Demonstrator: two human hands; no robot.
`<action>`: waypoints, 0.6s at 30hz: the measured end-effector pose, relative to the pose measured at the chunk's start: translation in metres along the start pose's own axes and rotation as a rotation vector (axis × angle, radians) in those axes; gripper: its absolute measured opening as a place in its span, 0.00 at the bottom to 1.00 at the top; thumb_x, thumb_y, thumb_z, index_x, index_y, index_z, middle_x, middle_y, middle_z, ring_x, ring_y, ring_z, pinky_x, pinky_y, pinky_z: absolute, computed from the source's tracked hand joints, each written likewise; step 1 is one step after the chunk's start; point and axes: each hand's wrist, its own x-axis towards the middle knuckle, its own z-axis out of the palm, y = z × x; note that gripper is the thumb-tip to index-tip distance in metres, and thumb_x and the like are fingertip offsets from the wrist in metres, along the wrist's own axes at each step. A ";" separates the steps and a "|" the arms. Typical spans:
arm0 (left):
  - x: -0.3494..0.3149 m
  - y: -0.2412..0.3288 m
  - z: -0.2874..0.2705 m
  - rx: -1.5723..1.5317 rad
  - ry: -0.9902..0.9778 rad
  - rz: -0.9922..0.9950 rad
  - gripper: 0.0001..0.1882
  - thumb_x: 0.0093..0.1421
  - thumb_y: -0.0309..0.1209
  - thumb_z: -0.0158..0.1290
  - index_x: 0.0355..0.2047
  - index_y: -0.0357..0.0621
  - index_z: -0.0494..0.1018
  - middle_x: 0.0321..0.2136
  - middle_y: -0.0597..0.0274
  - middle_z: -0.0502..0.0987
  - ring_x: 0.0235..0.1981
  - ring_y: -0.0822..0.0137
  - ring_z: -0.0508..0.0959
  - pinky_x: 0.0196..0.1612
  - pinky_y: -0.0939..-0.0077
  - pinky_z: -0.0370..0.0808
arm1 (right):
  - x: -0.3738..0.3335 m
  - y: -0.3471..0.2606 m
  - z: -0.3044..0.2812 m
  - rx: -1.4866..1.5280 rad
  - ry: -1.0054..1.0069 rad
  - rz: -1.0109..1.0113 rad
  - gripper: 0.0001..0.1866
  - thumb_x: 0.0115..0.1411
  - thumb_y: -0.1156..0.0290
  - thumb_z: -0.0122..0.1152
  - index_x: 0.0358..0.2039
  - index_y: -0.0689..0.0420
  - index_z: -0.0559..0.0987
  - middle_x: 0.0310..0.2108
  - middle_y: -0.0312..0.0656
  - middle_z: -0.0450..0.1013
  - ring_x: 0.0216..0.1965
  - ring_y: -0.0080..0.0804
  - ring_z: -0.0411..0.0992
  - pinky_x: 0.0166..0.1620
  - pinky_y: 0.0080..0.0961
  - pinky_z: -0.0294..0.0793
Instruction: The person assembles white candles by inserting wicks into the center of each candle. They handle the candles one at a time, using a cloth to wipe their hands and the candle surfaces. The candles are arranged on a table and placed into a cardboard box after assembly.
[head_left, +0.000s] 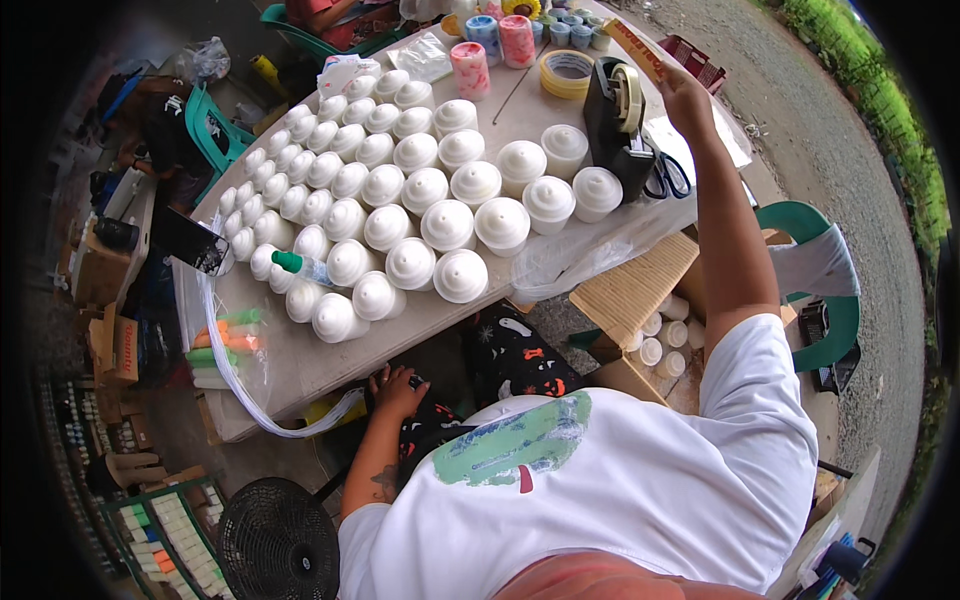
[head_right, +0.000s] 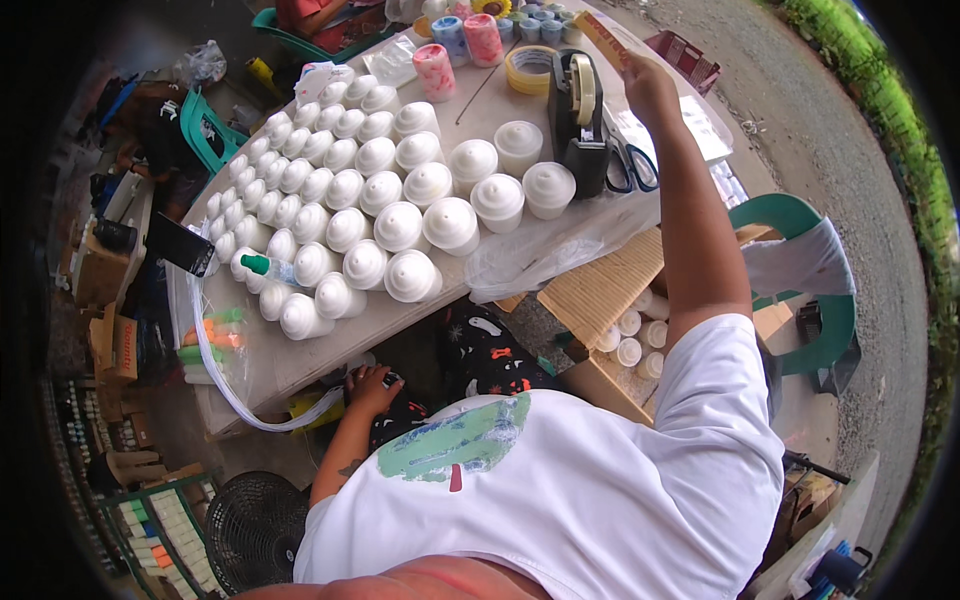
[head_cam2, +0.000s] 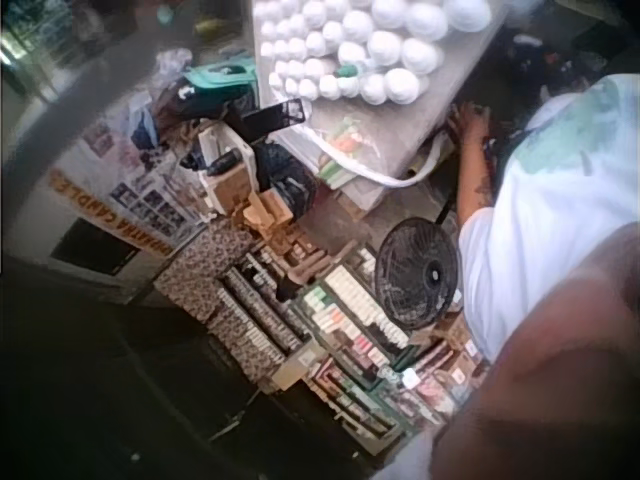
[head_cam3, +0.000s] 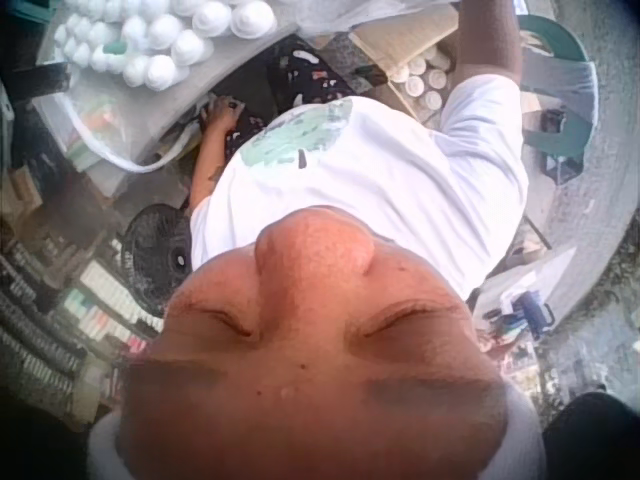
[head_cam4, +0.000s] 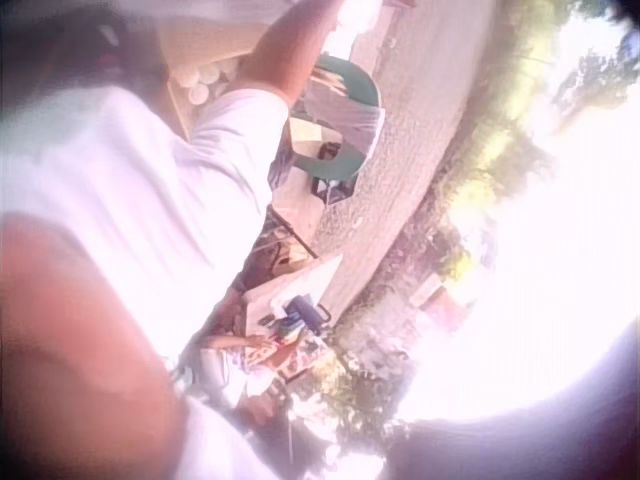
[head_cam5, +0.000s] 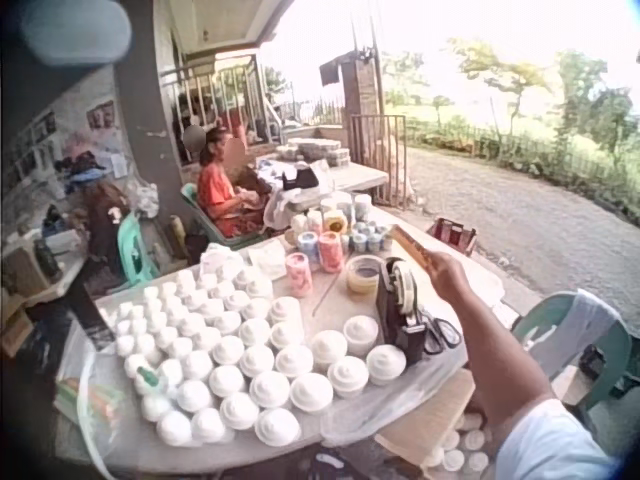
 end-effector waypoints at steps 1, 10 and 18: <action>0.007 -0.001 0.000 0.014 -0.020 0.007 0.33 0.57 0.57 0.49 0.58 0.53 0.67 0.63 0.62 0.62 0.68 0.55 0.52 0.67 0.42 0.37 | -0.007 0.013 0.004 0.008 -0.255 0.072 0.20 0.62 0.64 0.58 0.54 0.53 0.75 0.42 0.51 0.77 0.41 0.35 0.76 0.46 0.28 0.72; 0.022 -0.011 0.007 0.165 -0.121 0.111 0.34 0.56 0.59 0.48 0.59 0.56 0.67 0.64 0.63 0.61 0.68 0.51 0.49 0.64 0.33 0.38 | -0.166 -0.021 -0.165 0.085 -0.240 0.238 0.22 0.62 0.59 0.60 0.57 0.42 0.73 0.46 0.49 0.76 0.45 0.33 0.74 0.47 0.28 0.73; -0.003 -0.026 0.009 0.155 -0.249 -0.028 0.35 0.57 0.62 0.46 0.59 0.57 0.67 0.64 0.62 0.60 0.69 0.50 0.48 0.63 0.31 0.39 | -0.428 -0.142 -0.181 -0.332 -0.784 0.373 0.33 0.52 0.60 0.68 0.57 0.54 0.68 0.45 0.52 0.75 0.49 0.47 0.73 0.51 0.37 0.71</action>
